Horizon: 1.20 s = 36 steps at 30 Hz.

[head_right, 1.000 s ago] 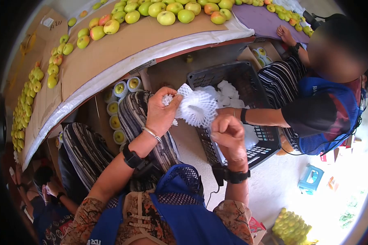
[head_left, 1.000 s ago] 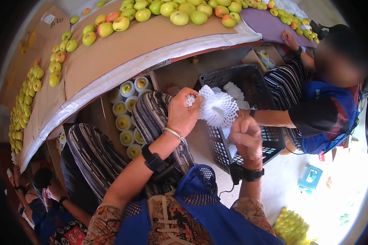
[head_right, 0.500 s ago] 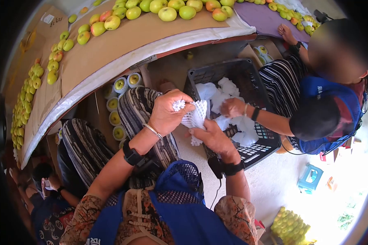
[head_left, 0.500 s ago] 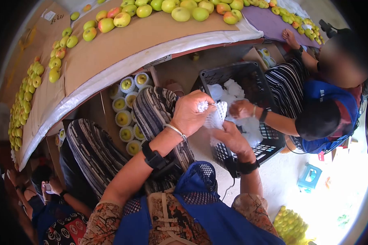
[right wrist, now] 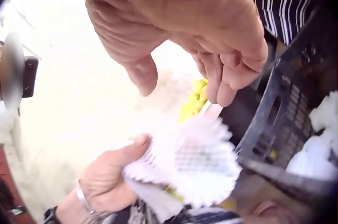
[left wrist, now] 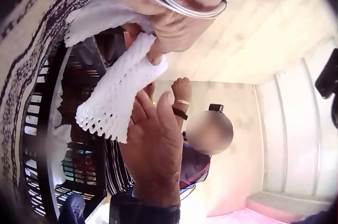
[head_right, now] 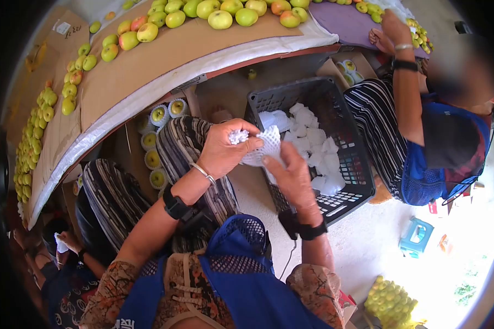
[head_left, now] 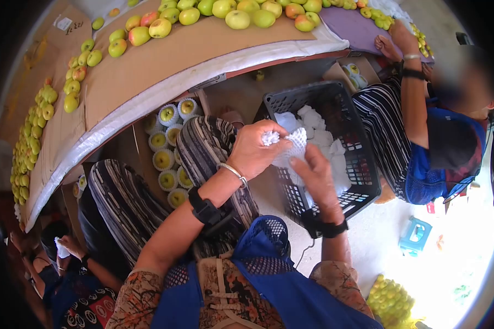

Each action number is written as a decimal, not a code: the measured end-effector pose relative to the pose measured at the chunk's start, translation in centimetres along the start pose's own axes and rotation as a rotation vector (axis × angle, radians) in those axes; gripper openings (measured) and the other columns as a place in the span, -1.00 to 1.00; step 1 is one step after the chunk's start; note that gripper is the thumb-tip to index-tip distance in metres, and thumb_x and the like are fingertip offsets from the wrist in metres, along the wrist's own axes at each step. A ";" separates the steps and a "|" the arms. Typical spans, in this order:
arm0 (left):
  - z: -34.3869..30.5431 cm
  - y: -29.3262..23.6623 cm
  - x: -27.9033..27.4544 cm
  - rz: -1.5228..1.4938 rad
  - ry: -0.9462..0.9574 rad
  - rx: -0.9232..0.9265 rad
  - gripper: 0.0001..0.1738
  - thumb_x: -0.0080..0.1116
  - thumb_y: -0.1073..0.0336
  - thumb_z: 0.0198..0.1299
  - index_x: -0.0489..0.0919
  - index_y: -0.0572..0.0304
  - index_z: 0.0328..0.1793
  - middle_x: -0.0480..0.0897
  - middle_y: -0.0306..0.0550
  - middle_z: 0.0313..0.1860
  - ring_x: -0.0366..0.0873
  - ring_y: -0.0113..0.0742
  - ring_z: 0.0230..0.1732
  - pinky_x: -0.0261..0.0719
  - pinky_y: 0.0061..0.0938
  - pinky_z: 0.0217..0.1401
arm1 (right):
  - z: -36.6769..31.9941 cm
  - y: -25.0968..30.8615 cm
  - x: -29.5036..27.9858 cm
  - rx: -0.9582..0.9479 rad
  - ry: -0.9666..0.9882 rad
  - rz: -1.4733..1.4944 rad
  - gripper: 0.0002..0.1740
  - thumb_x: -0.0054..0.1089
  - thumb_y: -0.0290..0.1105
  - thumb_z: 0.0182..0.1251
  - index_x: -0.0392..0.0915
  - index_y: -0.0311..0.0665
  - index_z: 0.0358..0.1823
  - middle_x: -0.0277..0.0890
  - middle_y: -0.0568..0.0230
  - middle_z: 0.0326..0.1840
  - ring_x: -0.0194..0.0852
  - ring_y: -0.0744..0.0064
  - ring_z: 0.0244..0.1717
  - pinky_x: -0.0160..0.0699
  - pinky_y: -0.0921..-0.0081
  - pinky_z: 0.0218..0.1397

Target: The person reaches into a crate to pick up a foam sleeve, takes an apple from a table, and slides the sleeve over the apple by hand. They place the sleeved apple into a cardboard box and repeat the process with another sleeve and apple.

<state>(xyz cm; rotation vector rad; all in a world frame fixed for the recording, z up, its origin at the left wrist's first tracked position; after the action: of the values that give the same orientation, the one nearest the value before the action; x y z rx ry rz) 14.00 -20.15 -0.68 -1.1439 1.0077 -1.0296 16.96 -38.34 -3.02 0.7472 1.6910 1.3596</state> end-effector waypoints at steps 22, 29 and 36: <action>-0.4 1.7 0.6 -0.511 0.130 -0.259 -0.41 0.48 0.54 0.01 0.57 0.34 0.24 0.67 -0.13 0.06 0.60 -0.46 0.04 0.59 -0.52 0.16 | 0.3 2.1 3.1 -0.318 -0.064 -0.356 -0.74 0.19 -0.40 0.30 0.52 -0.44 -0.07 0.59 -0.17 -0.30 0.61 -0.09 -0.29 0.55 0.14 -0.20; -0.5 2.0 0.7 -0.422 0.162 -0.250 -0.26 0.56 0.57 -0.12 0.53 0.35 0.28 0.62 -0.08 0.19 0.58 -0.41 0.11 0.56 -0.47 0.24 | 0.8 1.4 2.7 -0.267 0.032 -0.413 -0.79 0.12 -0.45 0.31 0.52 -0.42 -0.09 0.57 -0.23 -0.26 0.59 -0.23 -0.23 0.54 0.14 -0.20; -0.5 2.0 0.5 -0.548 0.138 -0.327 -0.30 0.56 0.56 -0.11 0.55 0.36 0.25 0.61 -0.11 0.22 0.56 -0.43 0.11 0.53 -0.50 0.25 | 1.3 2.7 3.2 -0.183 0.013 -0.155 -0.74 0.07 -0.43 0.37 0.52 -0.42 0.00 0.58 -0.27 -0.16 0.62 -0.20 -0.14 0.57 0.20 -0.11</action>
<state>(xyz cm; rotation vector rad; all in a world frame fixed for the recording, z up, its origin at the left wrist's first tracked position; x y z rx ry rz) 13.85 -20.50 -2.72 -1.6952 1.0176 -1.4236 16.41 -34.35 -1.22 0.4937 1.5743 1.3900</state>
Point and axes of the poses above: each hand's wrist, its own z-axis towards the middle knuckle, its own x-axis out of the palm, y = z × x, the point moved 5 cm from there along z, towards the middle knuckle
